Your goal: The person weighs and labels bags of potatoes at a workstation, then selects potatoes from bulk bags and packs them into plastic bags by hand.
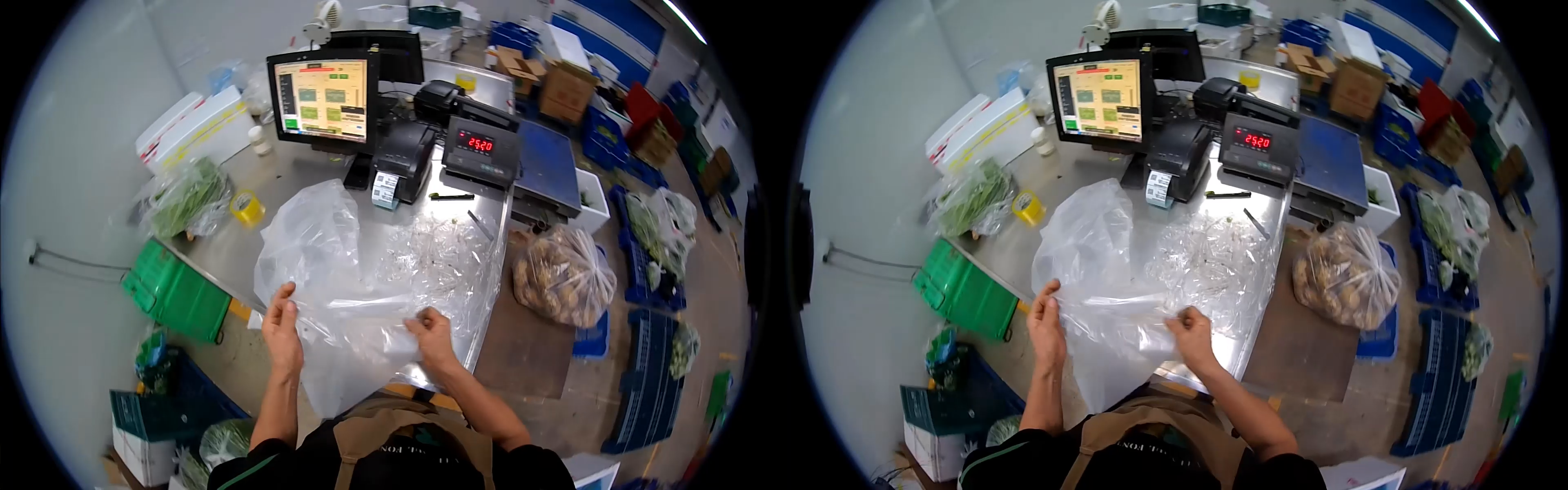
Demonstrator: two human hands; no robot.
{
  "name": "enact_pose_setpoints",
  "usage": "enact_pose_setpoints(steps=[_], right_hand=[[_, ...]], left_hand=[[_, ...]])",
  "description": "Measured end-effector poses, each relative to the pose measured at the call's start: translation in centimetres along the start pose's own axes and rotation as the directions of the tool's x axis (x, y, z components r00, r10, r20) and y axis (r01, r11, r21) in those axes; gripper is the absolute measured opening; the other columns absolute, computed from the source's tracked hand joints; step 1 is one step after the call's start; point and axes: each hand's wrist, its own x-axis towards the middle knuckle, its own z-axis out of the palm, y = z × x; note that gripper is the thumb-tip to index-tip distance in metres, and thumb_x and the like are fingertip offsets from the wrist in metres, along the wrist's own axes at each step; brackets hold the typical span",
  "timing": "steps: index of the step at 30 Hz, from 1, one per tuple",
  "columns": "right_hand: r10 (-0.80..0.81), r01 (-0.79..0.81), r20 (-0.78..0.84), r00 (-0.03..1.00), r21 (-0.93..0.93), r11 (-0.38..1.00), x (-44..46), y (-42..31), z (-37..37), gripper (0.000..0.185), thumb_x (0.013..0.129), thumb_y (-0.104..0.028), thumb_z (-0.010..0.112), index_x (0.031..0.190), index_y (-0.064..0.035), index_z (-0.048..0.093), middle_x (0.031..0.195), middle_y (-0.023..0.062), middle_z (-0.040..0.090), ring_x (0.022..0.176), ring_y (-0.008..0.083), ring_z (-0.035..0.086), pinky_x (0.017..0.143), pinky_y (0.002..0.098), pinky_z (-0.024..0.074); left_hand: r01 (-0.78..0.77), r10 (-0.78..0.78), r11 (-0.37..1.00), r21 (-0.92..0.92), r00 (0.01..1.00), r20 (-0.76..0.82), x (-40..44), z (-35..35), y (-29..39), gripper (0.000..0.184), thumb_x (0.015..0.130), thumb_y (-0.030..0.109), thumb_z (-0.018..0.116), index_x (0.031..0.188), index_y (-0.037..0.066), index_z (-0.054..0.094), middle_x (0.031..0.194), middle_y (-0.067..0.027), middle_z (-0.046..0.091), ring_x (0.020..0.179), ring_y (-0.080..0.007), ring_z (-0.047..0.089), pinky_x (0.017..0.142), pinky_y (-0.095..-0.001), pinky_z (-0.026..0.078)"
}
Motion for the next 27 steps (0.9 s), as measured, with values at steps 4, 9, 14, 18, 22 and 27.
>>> enact_pose_setpoints(steps=[4,9,14,18,22,27], right_hand=[[0.169,-0.162,-0.121,0.978,0.068,0.984,1.1,1.2,-5.6,0.011,0.077,0.001,0.065,0.078,-0.0015,0.054,0.065,0.0017,0.053,0.055,0.0091,0.047,0.049,0.024,0.0382],[0.236,-0.245,0.112,0.965,0.077,0.966,0.0,3.0,-9.0,0.013,0.081,-0.006,0.065,0.082,0.001,0.054,0.068,0.0057,0.057,0.061,0.0126,0.055,0.054,0.0253,0.0455],[0.208,-0.193,0.236,0.949,-0.088,0.977,0.7,-1.3,-10.1,0.024,0.084,-0.009,0.065,0.102,0.0027,0.056,0.075,0.0066,0.061,0.068,0.0115,0.058,0.059,0.0242,0.0468],[0.043,-0.057,-0.047,0.998,-0.363,0.93,5.7,-3.1,-11.8,0.014,0.083,-0.007,0.063,0.093,0.0023,0.061,0.069,0.0025,0.06,0.064,0.0066,0.055,0.057,0.0218,0.0432],[-0.162,0.127,-0.04,0.986,-0.447,0.885,11.3,-5.6,-9.9,0.013,0.083,-0.008,0.062,0.092,0.0019,0.061,0.068,0.0026,0.059,0.063,0.0063,0.053,0.055,0.023,0.0411],[-0.33,0.302,0.075,0.941,-0.629,0.717,18.0,-7.8,-5.9,0.015,0.082,-0.008,0.062,0.093,0.0011,0.06,0.073,0.0098,0.062,0.065,0.0146,0.058,0.06,0.0286,0.0446]], left_hand=[[0.138,-0.075,0.881,-0.452,0.985,0.154,1.7,0.3,3.2,0.013,0.094,0.016,0.05,0.084,0.008,0.05,0.081,-0.005,0.059,0.071,-0.0168,0.055,0.067,-0.0274,0.045],[0.178,-0.032,0.871,-0.459,0.951,0.307,7.4,-5.3,3.0,0.012,0.091,0.017,0.054,0.084,0.007,0.051,0.078,-0.0077,0.06,0.064,-0.0205,0.057,0.057,-0.0323,0.046],[-0.419,0.157,0.414,0.808,0.907,0.39,9.1,3.6,2.6,0.025,0.075,0.011,0.071,0.094,0.003,0.058,0.087,-0.0157,0.061,0.076,-0.0308,0.061,0.067,-0.0347,0.048],[-0.563,-0.174,0.453,0.691,0.705,0.688,11.5,9.0,-3.7,0.041,0.071,0.016,0.073,0.107,0.006,0.056,0.107,-0.0141,0.06,0.098,-0.0329,0.058,0.082,-0.0381,0.047],[-0.439,-0.334,0.504,0.743,0.695,0.637,16.2,13.0,-14.2,0.067,0.069,0.021,0.075,0.125,-0.001,0.046,0.121,-0.0209,0.055,0.112,-0.0349,0.053,0.094,-0.0384,0.043],[-0.173,-0.32,0.668,0.724,0.811,0.49,21.4,16.2,-21.1,0.071,0.068,0.018,0.076,0.128,-0.003,0.043,0.123,-0.0238,0.053,0.112,-0.0347,0.053,0.094,-0.038,0.042]])
